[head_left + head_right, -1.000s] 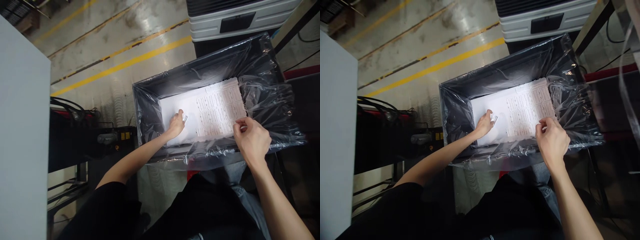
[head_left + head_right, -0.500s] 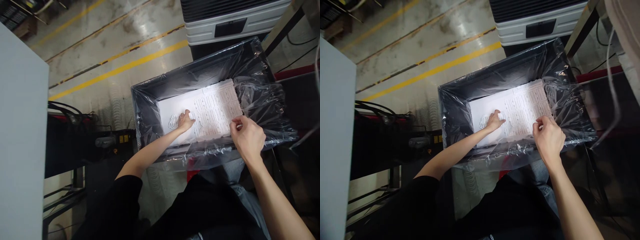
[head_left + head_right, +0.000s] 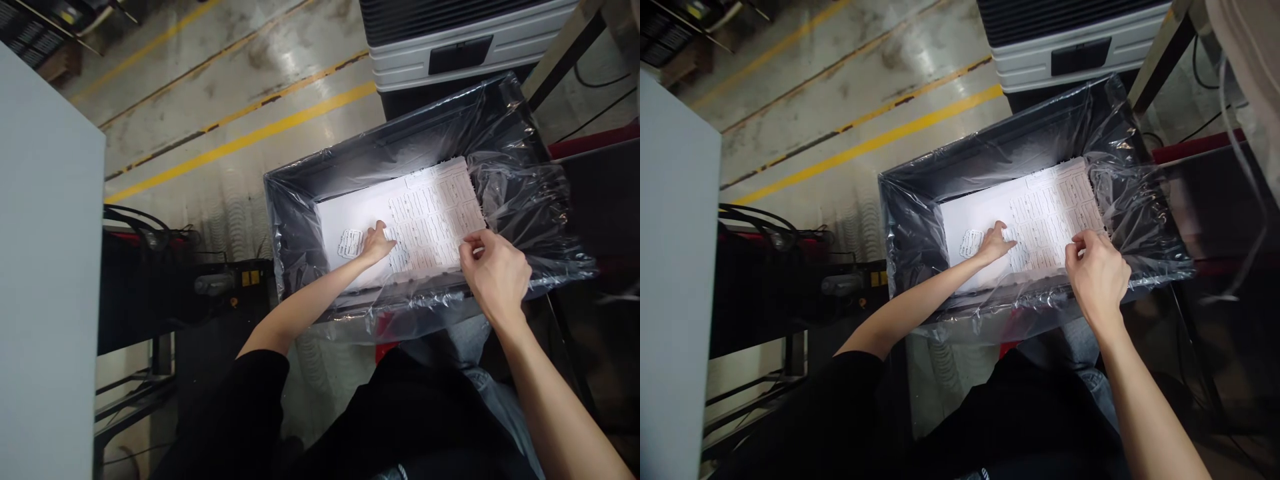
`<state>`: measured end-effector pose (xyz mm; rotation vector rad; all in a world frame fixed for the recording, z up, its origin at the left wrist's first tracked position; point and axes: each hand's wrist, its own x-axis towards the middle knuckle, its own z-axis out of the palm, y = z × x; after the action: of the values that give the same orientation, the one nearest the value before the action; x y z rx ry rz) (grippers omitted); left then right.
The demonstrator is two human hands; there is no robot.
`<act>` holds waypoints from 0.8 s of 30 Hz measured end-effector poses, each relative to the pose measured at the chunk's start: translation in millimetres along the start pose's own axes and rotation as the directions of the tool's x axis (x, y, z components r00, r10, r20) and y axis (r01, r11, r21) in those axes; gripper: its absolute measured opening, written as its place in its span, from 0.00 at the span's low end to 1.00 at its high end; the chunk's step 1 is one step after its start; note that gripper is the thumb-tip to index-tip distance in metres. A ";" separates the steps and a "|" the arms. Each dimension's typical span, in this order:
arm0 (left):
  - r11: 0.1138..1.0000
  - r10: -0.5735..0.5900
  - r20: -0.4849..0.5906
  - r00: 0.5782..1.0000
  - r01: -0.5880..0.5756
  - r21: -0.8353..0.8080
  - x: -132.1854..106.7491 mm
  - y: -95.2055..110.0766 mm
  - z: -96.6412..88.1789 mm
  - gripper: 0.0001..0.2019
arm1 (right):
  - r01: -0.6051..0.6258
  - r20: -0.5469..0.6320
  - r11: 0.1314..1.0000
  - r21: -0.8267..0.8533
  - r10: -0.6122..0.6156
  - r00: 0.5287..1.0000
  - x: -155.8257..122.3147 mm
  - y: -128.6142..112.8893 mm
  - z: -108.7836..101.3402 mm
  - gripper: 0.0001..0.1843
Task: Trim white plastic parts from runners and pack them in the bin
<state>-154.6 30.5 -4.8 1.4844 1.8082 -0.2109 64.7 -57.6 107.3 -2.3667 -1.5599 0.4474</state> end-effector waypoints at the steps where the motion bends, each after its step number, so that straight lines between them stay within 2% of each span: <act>1: 1.000 0.009 0.003 1.000 -0.009 0.014 -0.6 -0.2 -0.4 0.27 | 0.003 0.001 1.000 0.000 -0.003 1.000 0.0 0.0 -0.1 0.11; 5: 0.994 0.042 -0.031 0.999 -0.039 0.103 -4.2 -11.8 -12.7 0.27 | 0.008 -0.003 1.000 -0.003 -0.008 1.000 -0.2 0.7 0.3 0.11; 10: 0.970 -0.031 -0.120 0.992 0.059 0.234 -5.8 -49.2 -37.6 0.32 | 0.021 -0.015 1.000 -0.006 -0.021 1.000 -0.8 1.9 2.5 0.12; 14: 0.963 -0.040 -0.126 0.991 0.072 0.261 -3.7 -65.6 -42.9 0.34 | 0.011 -0.018 1.000 -0.001 -0.011 1.000 -0.8 2.1 3.6 0.12; 17: 0.969 -0.012 -0.177 0.984 0.055 0.241 3.3 -61.5 -47.5 0.37 | 0.002 -0.009 1.000 0.004 -0.002 1.000 -0.2 1.6 3.9 0.12; 20: 0.980 0.045 -0.252 0.967 0.006 0.199 20.2 -48.7 -60.6 0.36 | 0.006 -0.010 1.000 0.003 -0.006 1.000 0.3 1.2 3.6 0.12; 24: 0.977 0.178 -0.301 0.937 -0.132 0.168 51.2 -28.3 -78.3 0.30 | 0.003 -0.014 1.000 -0.009 -0.003 1.000 0.1 0.5 2.2 0.12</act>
<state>-216.3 105.4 6.7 1.8417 1.9436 -0.0260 64.3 -57.5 105.1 -2.3688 -1.5629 0.4227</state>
